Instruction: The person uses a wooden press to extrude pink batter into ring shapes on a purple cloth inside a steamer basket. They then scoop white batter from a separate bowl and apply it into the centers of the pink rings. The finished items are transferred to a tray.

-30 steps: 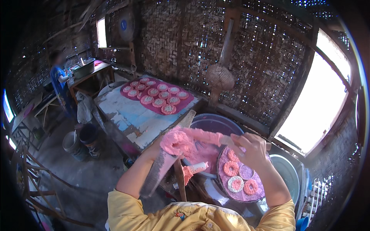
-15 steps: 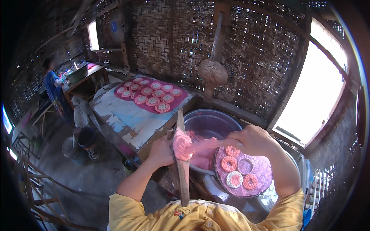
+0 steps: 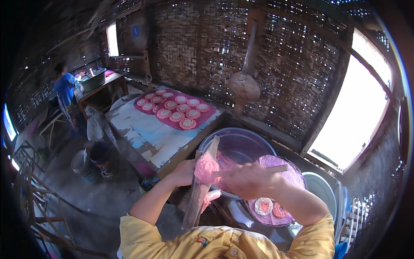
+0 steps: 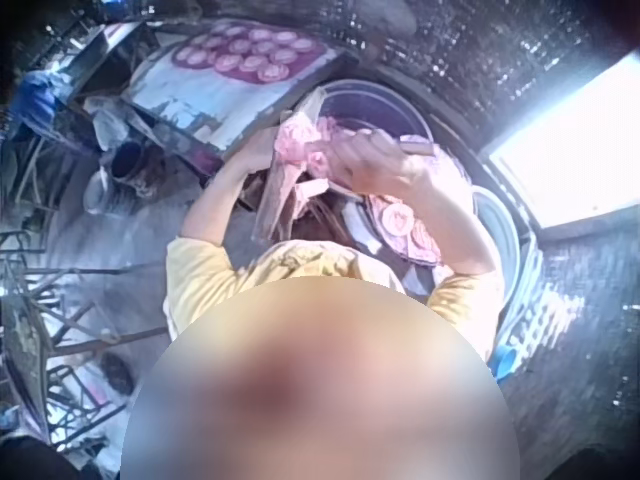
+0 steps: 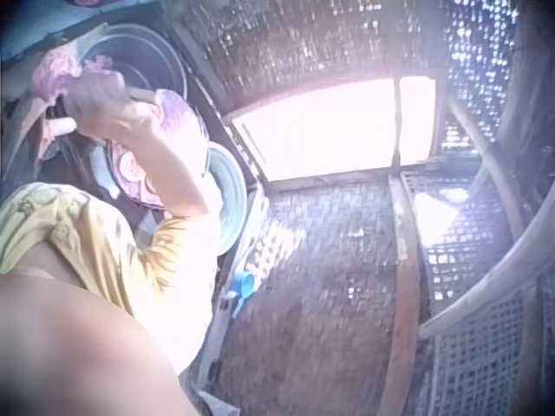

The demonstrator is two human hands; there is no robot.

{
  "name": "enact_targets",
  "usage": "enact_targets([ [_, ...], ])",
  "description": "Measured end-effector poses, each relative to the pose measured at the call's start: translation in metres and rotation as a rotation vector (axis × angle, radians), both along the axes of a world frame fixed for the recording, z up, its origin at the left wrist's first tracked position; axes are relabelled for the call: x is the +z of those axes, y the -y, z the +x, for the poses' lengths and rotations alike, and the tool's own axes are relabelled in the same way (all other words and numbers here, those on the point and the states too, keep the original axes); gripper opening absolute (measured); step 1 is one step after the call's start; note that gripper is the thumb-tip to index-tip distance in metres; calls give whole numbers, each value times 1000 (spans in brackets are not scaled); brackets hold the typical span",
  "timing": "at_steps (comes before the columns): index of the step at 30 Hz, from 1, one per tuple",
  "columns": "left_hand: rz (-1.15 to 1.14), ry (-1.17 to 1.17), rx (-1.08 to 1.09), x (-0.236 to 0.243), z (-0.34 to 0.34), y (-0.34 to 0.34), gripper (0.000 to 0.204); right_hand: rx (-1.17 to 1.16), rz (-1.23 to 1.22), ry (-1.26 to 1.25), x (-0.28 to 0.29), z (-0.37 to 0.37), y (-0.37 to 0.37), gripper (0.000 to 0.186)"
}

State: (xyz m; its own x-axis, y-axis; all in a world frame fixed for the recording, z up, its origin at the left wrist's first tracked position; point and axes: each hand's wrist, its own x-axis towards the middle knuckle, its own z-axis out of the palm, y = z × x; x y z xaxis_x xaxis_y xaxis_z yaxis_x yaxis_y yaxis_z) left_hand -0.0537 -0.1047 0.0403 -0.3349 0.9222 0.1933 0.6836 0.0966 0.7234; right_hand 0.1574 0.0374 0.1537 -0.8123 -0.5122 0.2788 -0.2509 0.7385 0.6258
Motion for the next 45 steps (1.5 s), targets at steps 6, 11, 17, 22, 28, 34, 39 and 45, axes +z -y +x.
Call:
enact_targets([
  [6,344,318,162,5,-22,4,40,-172,-1104,-445,27,26,-27,23],
  [11,362,-314,234,3,3,-31,47,-128,-1895,-29,-77,-6,-8,26],
  [17,570,748,167,17,-12,-11,45,-360,-1658,-209,-84,30,-30,24],
  [22,294,-157,249,13,5,-38,46,-202,-921,-644,-70,-1,-33,26],
  [28,480,947,28,1,-20,-40,48,-112,-871,-428,-67,10,-19,26],
  [34,336,365,45,-8,-16,-44,55,-204,-1319,-448,-60,-13,-36,23],
  [39,409,494,-22,-26,-20,-63,33,-171,-792,-558,-69,-22,-38,24],
  [45,536,964,-48,-52,-47,-50,26,-226,-1147,-190,-66,2,-23,26],
])
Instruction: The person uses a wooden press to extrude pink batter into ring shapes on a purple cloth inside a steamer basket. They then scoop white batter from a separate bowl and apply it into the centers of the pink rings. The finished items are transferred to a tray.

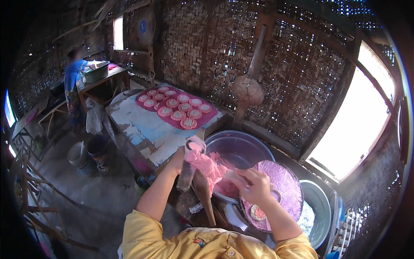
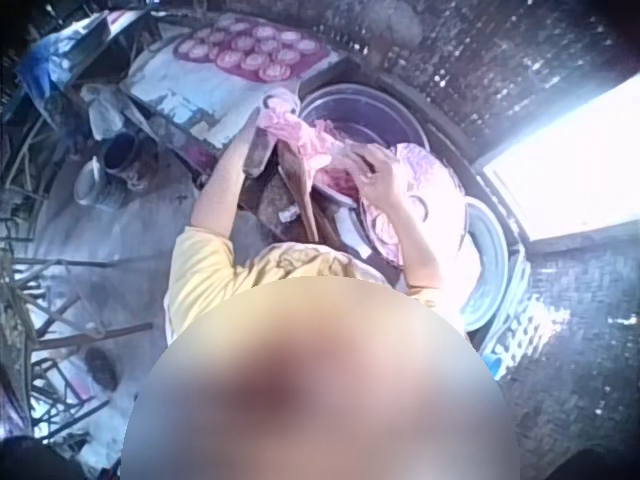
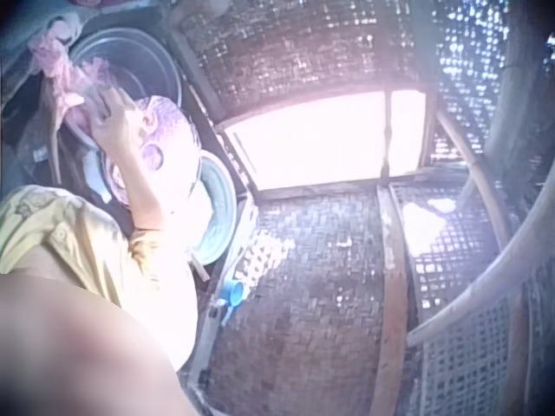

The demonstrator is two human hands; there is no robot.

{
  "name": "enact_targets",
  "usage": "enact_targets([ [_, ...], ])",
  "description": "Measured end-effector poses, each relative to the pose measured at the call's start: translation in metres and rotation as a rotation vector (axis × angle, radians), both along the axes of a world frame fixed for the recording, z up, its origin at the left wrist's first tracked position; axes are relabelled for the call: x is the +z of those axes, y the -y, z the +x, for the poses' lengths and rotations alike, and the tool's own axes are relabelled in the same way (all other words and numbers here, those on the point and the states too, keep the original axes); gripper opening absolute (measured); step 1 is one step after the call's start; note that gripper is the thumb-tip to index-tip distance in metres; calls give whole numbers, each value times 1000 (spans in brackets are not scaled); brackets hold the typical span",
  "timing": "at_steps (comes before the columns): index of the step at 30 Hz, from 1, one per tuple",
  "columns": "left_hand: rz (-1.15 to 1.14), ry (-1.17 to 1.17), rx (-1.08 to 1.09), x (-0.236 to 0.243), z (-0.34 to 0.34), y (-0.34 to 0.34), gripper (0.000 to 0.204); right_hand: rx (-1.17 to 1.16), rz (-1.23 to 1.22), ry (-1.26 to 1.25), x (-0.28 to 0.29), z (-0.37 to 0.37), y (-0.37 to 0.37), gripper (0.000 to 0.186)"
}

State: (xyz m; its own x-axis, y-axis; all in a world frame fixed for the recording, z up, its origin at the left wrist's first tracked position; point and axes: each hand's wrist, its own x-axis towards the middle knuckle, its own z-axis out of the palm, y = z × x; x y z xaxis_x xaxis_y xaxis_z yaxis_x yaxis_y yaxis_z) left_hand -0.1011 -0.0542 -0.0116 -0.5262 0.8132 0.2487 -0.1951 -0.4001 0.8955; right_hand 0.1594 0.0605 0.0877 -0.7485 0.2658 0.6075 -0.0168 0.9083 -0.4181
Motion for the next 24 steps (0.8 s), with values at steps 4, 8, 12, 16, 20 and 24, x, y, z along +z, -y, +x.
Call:
enact_targets([
  [4,-7,-600,96,4,-8,-3,25,-183,-323,78,10,-16,-18,26],
  [8,138,-510,-82,24,-7,3,35,-152,-4,54,-1,-22,-19,26],
  [12,-224,-846,468,40,0,46,36,31,-302,266,-17,-8,-28,26],
  [16,65,-7,264,46,1,95,28,-191,-409,447,-37,-16,-43,37],
  [20,564,79,-62,54,-9,90,29,75,-1086,465,-47,-27,-16,45],
  [24,860,113,-253,64,11,58,28,690,-1767,332,-32,-14,54,94],
])
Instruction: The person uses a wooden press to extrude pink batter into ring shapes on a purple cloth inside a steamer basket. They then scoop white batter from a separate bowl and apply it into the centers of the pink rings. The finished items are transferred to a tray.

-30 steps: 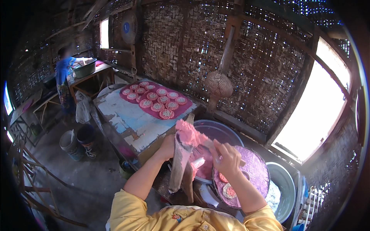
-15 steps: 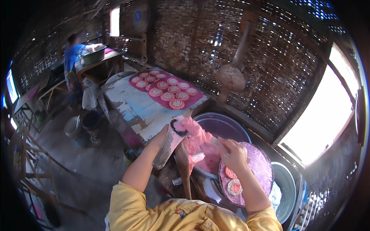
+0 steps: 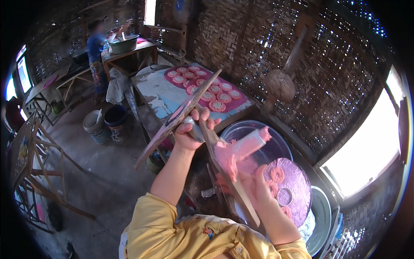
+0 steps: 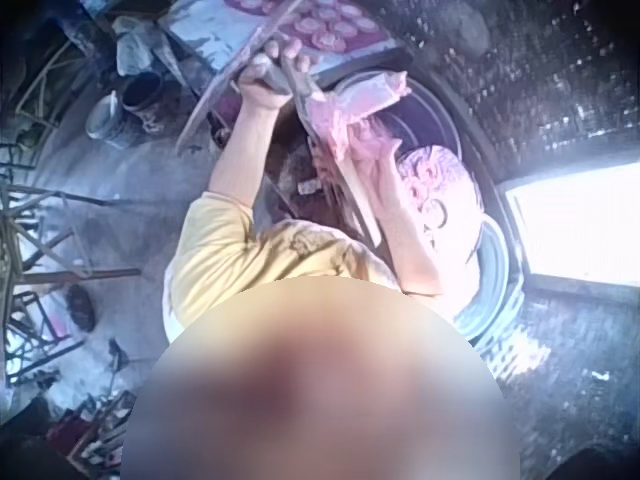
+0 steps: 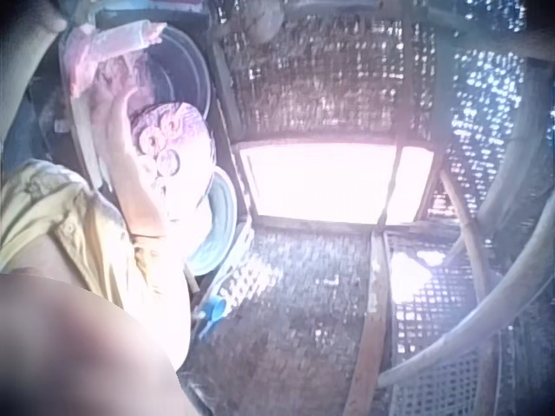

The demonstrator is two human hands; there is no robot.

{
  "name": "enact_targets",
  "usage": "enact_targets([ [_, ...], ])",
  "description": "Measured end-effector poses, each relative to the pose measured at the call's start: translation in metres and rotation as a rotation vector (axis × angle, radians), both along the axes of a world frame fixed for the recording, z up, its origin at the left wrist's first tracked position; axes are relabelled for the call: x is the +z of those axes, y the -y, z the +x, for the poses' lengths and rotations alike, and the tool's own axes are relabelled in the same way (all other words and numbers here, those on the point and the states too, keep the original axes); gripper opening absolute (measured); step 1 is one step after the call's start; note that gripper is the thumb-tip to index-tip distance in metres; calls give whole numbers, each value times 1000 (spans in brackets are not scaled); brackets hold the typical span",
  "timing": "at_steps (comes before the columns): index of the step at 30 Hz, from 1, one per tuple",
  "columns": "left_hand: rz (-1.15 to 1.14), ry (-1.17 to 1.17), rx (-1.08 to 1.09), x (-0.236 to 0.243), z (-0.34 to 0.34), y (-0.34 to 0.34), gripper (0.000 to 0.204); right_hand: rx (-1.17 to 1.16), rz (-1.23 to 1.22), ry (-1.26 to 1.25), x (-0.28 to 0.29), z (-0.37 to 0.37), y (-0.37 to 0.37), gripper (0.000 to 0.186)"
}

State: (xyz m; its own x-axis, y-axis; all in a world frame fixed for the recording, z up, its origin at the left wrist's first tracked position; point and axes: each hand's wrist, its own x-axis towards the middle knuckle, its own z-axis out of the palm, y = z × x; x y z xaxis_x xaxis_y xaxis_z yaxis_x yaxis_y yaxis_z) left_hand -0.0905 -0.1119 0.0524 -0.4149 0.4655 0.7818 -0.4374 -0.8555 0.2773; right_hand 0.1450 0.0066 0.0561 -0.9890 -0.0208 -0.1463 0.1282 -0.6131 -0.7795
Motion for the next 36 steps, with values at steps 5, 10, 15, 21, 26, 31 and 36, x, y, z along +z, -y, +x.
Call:
enact_targets([
  [5,-11,-182,-95,18,38,-24,53,390,-725,-291,15,26,29,101],
  [10,-597,-526,164,10,75,-12,90,83,-172,-458,34,58,-16,78],
  [15,-685,-1289,667,7,100,-23,58,-490,455,-169,50,104,-23,86],
  [21,-861,-1494,863,25,131,-44,44,-713,1727,-395,54,129,-25,90],
  [26,-730,-1445,809,27,156,-58,38,-656,1869,-305,41,158,-14,91],
  [31,-623,-1366,644,12,181,-79,37,-775,1862,-302,24,174,-6,92],
  [36,-471,-1337,644,-6,198,-122,40,-763,1726,-73,29,188,-24,92],
])
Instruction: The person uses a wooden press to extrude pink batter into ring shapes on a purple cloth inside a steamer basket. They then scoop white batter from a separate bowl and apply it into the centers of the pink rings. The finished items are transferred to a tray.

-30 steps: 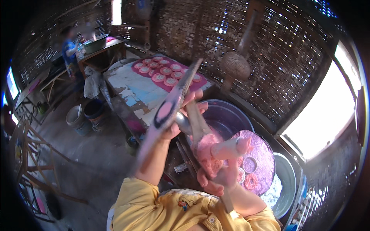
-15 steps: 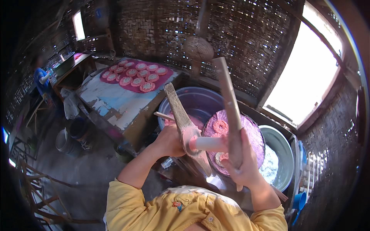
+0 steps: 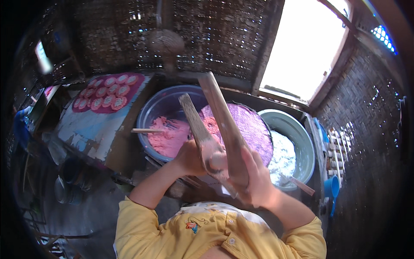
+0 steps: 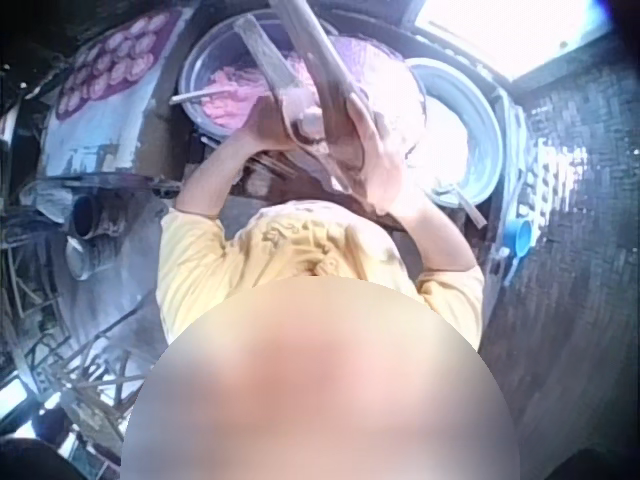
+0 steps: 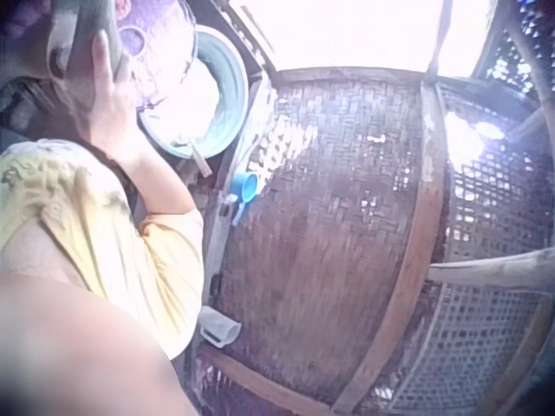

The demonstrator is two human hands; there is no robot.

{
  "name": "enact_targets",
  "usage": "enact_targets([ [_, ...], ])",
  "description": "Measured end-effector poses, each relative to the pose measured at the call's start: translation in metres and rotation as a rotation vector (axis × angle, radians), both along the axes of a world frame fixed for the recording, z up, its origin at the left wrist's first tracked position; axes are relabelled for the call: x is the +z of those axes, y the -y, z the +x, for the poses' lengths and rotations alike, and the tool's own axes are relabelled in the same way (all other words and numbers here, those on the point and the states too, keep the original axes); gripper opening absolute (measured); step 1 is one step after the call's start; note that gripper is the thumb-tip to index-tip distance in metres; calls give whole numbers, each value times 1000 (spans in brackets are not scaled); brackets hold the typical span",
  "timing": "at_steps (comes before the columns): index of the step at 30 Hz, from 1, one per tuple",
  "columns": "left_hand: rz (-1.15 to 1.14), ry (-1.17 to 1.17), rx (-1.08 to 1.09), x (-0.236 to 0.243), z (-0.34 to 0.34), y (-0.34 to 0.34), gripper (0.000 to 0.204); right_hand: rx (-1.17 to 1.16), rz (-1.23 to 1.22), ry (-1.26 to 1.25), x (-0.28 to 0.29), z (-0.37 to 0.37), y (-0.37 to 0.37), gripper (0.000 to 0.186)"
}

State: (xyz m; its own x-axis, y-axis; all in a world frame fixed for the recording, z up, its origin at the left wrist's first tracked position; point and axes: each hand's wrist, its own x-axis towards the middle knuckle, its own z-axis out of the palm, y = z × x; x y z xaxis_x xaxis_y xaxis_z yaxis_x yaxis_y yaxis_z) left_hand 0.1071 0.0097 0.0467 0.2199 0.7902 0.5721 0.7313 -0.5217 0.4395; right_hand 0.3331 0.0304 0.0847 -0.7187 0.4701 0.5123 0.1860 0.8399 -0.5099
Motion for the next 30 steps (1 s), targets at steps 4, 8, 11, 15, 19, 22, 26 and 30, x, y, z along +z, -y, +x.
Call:
enact_targets([
  [4,38,437,-209,1,13,-58,40,208,-930,-121,12,37,-59,88],
  [8,-220,400,-328,20,28,-90,65,422,-1384,-86,-5,75,-87,103],
  [11,-470,843,-1108,53,20,-105,110,636,-1532,-43,-19,93,-77,110],
  [15,-341,1266,-1707,96,33,-124,137,830,-1750,-117,-26,92,-65,118],
  [19,-140,1218,-1938,107,67,-155,139,929,-1835,-118,-24,87,-93,124],
  [22,-198,1422,-1522,74,38,-181,117,927,-1867,-88,-24,98,-118,131],
  [26,-400,1684,-1332,14,7,-223,88,482,-1846,113,-28,102,-150,138],
  [30,-446,1967,-1157,-44,-4,-251,31,259,-1821,201,-34,90,-173,126],
])
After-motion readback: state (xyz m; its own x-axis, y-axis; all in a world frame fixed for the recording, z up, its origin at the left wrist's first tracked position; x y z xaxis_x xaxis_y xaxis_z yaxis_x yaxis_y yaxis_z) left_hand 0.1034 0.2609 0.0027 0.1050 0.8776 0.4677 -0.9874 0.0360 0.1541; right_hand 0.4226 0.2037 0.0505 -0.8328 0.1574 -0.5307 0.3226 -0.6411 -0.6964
